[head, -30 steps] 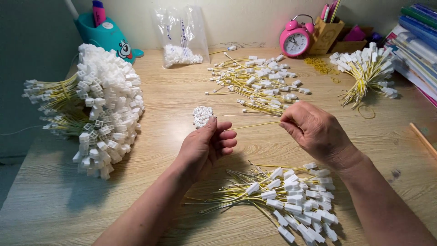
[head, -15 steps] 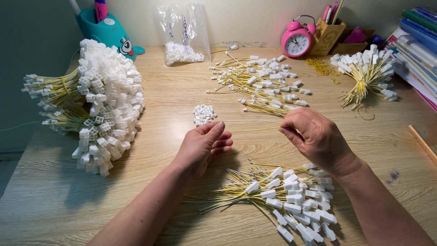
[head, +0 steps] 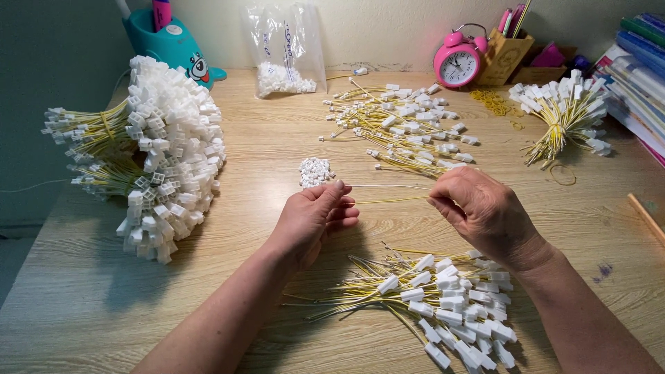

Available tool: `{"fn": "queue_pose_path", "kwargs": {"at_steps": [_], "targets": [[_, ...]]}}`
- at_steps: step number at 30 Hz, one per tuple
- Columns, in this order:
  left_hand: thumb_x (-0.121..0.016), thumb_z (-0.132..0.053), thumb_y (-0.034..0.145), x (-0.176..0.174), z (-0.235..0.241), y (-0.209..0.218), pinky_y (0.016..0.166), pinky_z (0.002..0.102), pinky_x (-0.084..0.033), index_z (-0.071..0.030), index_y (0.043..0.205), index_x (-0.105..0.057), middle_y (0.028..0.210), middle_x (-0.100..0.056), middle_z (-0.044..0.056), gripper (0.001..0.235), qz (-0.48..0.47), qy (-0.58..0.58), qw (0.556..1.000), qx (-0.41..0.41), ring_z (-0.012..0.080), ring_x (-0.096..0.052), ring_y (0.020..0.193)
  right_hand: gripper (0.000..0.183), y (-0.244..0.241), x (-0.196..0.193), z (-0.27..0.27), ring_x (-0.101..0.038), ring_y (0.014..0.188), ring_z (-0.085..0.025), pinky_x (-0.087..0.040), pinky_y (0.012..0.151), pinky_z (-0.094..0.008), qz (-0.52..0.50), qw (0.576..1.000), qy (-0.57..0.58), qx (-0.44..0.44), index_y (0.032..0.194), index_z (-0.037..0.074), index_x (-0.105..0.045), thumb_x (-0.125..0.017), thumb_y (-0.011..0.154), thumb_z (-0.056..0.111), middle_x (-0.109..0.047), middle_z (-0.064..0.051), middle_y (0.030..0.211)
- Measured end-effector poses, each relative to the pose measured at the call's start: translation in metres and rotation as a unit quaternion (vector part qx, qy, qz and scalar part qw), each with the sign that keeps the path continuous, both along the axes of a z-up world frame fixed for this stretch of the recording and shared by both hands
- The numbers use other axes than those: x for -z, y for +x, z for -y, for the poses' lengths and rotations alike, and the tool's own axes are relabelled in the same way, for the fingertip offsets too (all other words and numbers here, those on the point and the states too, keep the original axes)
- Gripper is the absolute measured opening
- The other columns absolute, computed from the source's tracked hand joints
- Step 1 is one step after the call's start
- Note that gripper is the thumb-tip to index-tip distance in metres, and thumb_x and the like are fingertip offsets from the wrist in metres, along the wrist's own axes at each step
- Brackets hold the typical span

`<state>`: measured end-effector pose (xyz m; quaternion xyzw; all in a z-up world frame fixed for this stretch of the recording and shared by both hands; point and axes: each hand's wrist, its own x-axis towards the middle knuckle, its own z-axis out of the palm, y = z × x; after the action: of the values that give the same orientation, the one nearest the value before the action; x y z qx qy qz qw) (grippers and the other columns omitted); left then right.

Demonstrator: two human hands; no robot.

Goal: The person repeatedly picks up small white plastic connectors and yellow wires from a wooden table, inserts the wire ends into the connectors, and places the assembled units into a growing pile. The workspace includes a pink alarm clock, a teal container, and a bag of loose connectors.

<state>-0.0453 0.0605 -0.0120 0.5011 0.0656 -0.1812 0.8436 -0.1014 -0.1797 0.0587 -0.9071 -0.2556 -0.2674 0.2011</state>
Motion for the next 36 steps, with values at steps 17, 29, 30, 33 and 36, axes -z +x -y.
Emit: {"fn": "queue_pose_path", "kwargs": {"at_steps": [17, 29, 30, 33, 36], "targets": [[-0.068, -0.010, 0.090, 0.015, 0.009, 0.001, 0.059, 0.032, -0.064, 0.005, 0.099, -0.066, 0.077, -0.066, 0.018, 0.018, 0.024, 0.053, 0.997, -0.054, 0.0236, -0.072, 0.064, 0.021, 0.029, 0.028, -0.009, -0.067, 0.094, -0.029, -0.046, 0.089, -0.044, -0.146, 0.986, -0.083, 0.001, 0.103, 0.016, -0.064, -0.067, 0.087, 0.030, -0.070, -0.006, 0.088], [-0.066, -0.008, 0.090, 0.000, 0.014, -0.011, 0.060, 0.031, -0.064, 0.007, 0.102, -0.067, 0.079, -0.066, 0.017, 0.019, 0.020, 0.068, 0.996, -0.045, 0.0218, -0.071, 0.065, 0.011, 0.048, 0.035, -0.065, -0.059, 0.070, -0.011, -0.050, 0.070, -0.029, -0.356, 0.912, 0.202, -0.003, 0.087, 0.015, -0.076, -0.069, 0.089, 0.023, -0.064, -0.002, 0.066], [-0.067, -0.008, 0.090, -0.002, 0.014, -0.012, 0.060, 0.031, -0.064, 0.007, 0.102, -0.068, 0.079, -0.067, 0.018, 0.019, 0.022, 0.077, 0.996, -0.037, 0.0217, -0.071, 0.064, 0.009, 0.049, 0.037, -0.065, -0.057, 0.067, -0.011, -0.049, 0.067, -0.028, -0.367, 0.904, 0.222, 0.005, 0.086, 0.015, -0.077, -0.071, 0.087, 0.022, -0.063, -0.002, 0.064], [-0.071, -0.015, 0.088, -0.024, -0.002, -0.007, 0.058, 0.036, -0.065, -0.001, 0.104, -0.072, 0.078, -0.067, 0.014, 0.022, 0.098, 0.191, 0.976, -0.022, 0.0228, -0.072, 0.064, 0.008, 0.045, 0.036, -0.061, -0.053, 0.064, -0.008, -0.046, 0.063, -0.023, -0.381, 0.884, 0.269, 0.033, 0.084, 0.013, -0.077, -0.072, 0.087, 0.019, -0.060, 0.002, 0.061], [-0.066, -0.017, 0.093, -0.059, -0.030, 0.019, 0.060, 0.027, -0.058, -0.011, 0.104, -0.072, 0.083, -0.065, 0.009, 0.014, 0.314, 0.457, 0.828, -0.086, 0.0155, -0.063, 0.069, 0.009, 0.054, 0.044, -0.050, -0.052, 0.061, -0.008, -0.045, 0.060, -0.023, -0.382, 0.879, 0.281, 0.042, 0.083, 0.013, -0.077, -0.072, 0.087, 0.019, -0.061, 0.001, 0.059]]}}
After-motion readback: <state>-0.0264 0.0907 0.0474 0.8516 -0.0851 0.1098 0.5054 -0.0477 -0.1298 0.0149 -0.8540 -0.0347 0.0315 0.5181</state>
